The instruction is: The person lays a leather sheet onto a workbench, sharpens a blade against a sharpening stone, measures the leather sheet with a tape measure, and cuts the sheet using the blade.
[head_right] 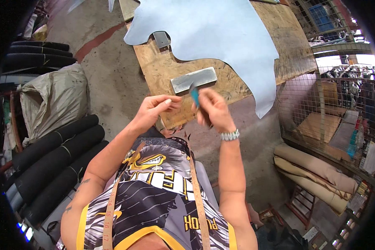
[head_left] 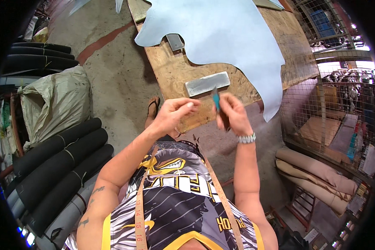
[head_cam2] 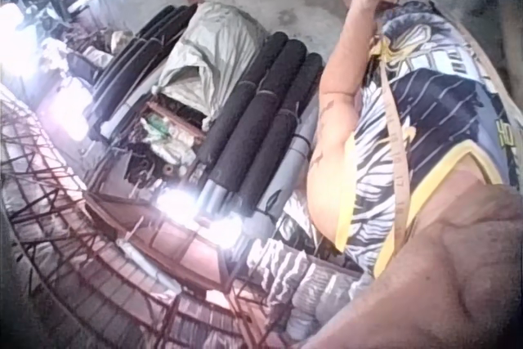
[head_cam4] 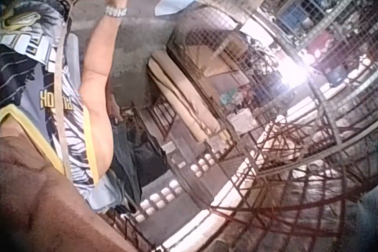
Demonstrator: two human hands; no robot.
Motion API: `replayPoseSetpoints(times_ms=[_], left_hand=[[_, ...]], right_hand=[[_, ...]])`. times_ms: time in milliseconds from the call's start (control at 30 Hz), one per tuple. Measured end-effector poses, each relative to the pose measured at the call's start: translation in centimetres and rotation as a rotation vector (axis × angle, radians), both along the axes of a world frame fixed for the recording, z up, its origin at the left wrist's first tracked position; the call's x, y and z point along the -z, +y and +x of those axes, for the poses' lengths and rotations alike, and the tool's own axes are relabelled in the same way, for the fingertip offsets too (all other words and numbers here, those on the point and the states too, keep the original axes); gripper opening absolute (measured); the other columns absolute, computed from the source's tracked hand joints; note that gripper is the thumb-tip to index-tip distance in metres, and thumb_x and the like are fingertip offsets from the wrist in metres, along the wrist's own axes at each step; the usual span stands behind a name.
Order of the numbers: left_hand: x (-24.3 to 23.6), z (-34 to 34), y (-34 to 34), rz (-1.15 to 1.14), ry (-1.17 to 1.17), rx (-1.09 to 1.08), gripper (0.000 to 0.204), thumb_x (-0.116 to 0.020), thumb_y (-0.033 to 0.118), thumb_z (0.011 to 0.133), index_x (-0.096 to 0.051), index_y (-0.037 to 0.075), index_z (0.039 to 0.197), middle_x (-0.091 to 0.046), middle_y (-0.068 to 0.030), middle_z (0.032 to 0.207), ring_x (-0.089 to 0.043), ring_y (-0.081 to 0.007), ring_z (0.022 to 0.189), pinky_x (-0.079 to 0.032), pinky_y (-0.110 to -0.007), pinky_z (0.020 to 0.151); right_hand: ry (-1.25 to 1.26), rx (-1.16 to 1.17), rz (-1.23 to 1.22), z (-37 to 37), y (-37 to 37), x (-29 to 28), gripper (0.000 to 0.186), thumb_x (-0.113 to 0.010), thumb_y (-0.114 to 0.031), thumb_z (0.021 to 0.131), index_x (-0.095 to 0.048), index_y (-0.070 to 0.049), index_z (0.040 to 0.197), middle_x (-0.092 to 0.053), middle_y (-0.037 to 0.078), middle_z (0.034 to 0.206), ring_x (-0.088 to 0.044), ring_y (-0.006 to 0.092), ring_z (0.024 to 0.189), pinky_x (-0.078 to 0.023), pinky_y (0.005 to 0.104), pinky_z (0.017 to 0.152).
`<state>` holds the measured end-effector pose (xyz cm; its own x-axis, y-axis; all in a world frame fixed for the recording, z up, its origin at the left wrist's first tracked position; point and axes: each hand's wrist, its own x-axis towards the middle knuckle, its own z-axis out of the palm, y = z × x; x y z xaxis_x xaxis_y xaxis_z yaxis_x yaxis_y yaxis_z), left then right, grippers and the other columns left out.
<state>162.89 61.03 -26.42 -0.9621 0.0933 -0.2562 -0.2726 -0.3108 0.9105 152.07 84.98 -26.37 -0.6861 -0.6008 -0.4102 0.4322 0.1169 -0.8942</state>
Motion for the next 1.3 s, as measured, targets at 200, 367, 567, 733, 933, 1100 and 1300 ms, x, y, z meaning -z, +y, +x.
replayPoseSetpoints(times_ms=[200, 367, 567, 733, 933, 1100, 1300], left_hand=[[10.4, 8.8, -7.0, -0.431, -0.409, -0.210, 0.029, -0.064, 0.024, 0.101, -0.073, -0.001, 0.113, -0.074, -0.0046, 0.101, -0.066, -0.0131, 0.090, -0.051, -0.030, 0.080], [14.8, 17.1, -12.2, -0.545, -0.693, -0.270, 0.028, -0.067, 0.026, 0.098, -0.074, 0.001, 0.108, -0.073, -0.0038, 0.096, -0.065, -0.0124, 0.082, -0.051, -0.029, 0.074], [20.7, 24.8, -18.5, -0.736, -0.724, -0.009, 0.033, -0.069, 0.025, 0.096, -0.073, -0.006, 0.107, -0.069, -0.0041, 0.081, -0.060, -0.0131, 0.070, -0.050, -0.032, 0.066], [23.3, 26.0, -25.7, -0.688, -0.906, 0.015, 0.034, -0.068, 0.027, 0.097, -0.072, -0.004, 0.110, -0.071, -0.0073, 0.087, -0.063, -0.0166, 0.070, -0.049, -0.033, 0.062], [24.7, 25.1, -32.0, -0.564, -0.895, -0.208, 0.027, -0.065, 0.028, 0.099, -0.070, 0.001, 0.104, -0.068, -0.0043, 0.088, -0.062, -0.0142, 0.068, -0.045, -0.031, 0.058], [25.5, 24.6, -35.1, -0.539, -0.907, -0.140, 0.027, -0.065, 0.028, 0.100, -0.069, 0.002, 0.107, -0.068, -0.0040, 0.091, -0.061, -0.0130, 0.067, -0.045, -0.029, 0.057], [26.0, 25.4, -39.0, -0.523, -0.959, 0.136, 0.026, -0.066, 0.027, 0.099, -0.070, 0.001, 0.101, -0.068, -0.0044, 0.088, -0.062, -0.0142, 0.069, -0.047, -0.030, 0.058]], right_hand=[[1.104, 0.005, 0.844, -0.2, -1.7, 10.3, 0.044, -0.058, -0.011, 0.100, -0.059, -0.022, 0.143, -0.058, 0.013, 0.091, -0.066, 0.0301, 0.073, -0.057, 0.0407, 0.066], [0.938, 0.197, 0.933, -2.3, -1.7, 10.5, 0.047, -0.059, -0.014, 0.097, -0.059, -0.024, 0.143, -0.057, 0.017, 0.096, -0.065, 0.0368, 0.079, -0.056, 0.0443, 0.069], [0.940, 0.003, 1.030, 0.2, -5.4, 6.5, 0.040, -0.059, -0.011, 0.094, -0.067, -0.024, 0.131, -0.058, 0.019, 0.095, -0.066, 0.0404, 0.080, -0.057, 0.0501, 0.068], [0.969, 0.071, 1.171, 0.8, -7.0, 6.1, 0.042, -0.061, -0.012, 0.091, -0.067, -0.024, 0.131, -0.059, 0.017, 0.100, -0.068, 0.0390, 0.084, -0.057, 0.0509, 0.070], [1.024, 0.079, 1.419, -4.9, -3.6, 5.5, 0.046, -0.062, -0.011, 0.088, -0.066, -0.024, 0.132, -0.061, 0.019, 0.107, -0.068, 0.0407, 0.090, -0.058, 0.0510, 0.077], [0.863, -0.003, 1.344, -0.2, -6.6, 6.0, 0.043, -0.059, -0.013, 0.092, -0.065, -0.024, 0.133, -0.062, 0.020, 0.104, -0.067, 0.0405, 0.087, -0.057, 0.0495, 0.076], [0.746, 0.255, 1.509, -2.4, -7.8, 4.7, 0.046, -0.059, -0.011, 0.093, -0.063, -0.028, 0.136, -0.061, 0.022, 0.107, -0.066, 0.0420, 0.093, -0.056, 0.0515, 0.082]])
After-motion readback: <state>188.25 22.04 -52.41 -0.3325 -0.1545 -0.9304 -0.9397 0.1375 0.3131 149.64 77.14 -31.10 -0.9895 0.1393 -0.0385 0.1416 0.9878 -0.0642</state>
